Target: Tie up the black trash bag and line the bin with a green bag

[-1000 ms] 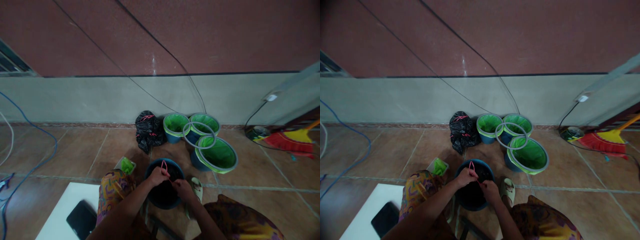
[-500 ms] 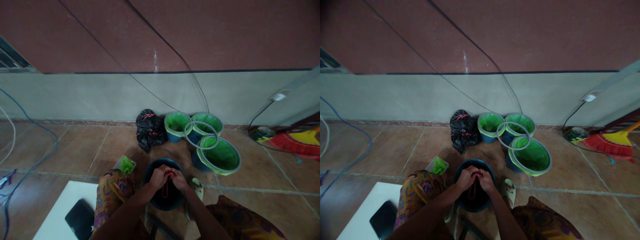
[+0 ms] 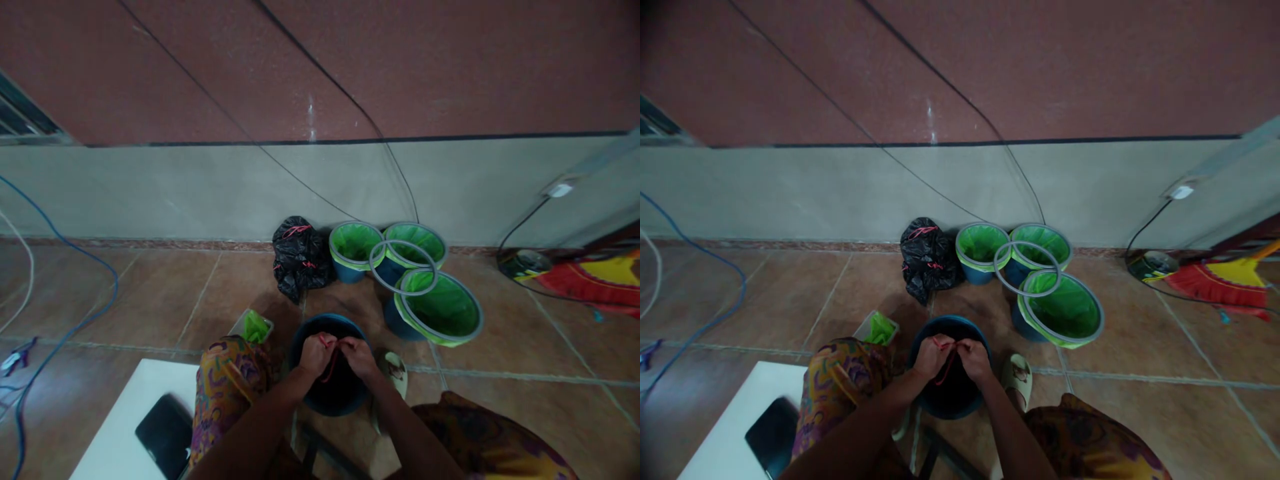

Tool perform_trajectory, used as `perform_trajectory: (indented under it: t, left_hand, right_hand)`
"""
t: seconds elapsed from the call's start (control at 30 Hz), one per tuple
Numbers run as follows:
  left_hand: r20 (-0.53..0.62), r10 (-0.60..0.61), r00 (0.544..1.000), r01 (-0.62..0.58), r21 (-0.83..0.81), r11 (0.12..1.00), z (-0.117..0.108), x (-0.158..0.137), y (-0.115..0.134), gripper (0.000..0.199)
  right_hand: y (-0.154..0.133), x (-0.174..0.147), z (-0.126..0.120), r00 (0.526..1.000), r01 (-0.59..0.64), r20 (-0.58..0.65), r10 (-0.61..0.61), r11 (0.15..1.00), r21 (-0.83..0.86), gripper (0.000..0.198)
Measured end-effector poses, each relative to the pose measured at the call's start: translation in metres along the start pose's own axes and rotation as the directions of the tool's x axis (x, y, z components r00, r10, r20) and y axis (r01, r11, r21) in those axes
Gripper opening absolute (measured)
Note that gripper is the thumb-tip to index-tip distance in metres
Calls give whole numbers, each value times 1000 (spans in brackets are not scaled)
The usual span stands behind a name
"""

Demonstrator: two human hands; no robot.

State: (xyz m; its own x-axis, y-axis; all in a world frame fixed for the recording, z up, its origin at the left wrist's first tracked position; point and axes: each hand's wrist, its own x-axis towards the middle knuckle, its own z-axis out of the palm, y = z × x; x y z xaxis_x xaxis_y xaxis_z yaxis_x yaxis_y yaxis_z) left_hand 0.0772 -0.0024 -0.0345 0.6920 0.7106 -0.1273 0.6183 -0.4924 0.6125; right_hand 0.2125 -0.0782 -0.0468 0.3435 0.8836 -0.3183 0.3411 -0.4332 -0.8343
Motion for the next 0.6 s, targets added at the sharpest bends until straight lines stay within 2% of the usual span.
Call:
perform_trajectory:
  t: [0.1,0.33,0.5,0.6]
  left_hand:
    - [54,-60,997,59,20,998,0,-3,-1,31]
    - [44,-186,982,188,-64,980,3,-12,-12,30]
    - [56,-278,959,282,-65,957,10,-12,-14,28]
    - [48,-257,965,261,-124,957,12,-11,-15,29]
  right_hand:
    - [2,-1,0,999,-31,-45,29,999,-43,33]
    - [10,-5,-3,978,-145,-175,116,977,-160,30]
    - [12,-6,2,960,-213,-230,161,952,-221,32]
    - [10,-8,3,959,-218,-228,165,948,-231,36]
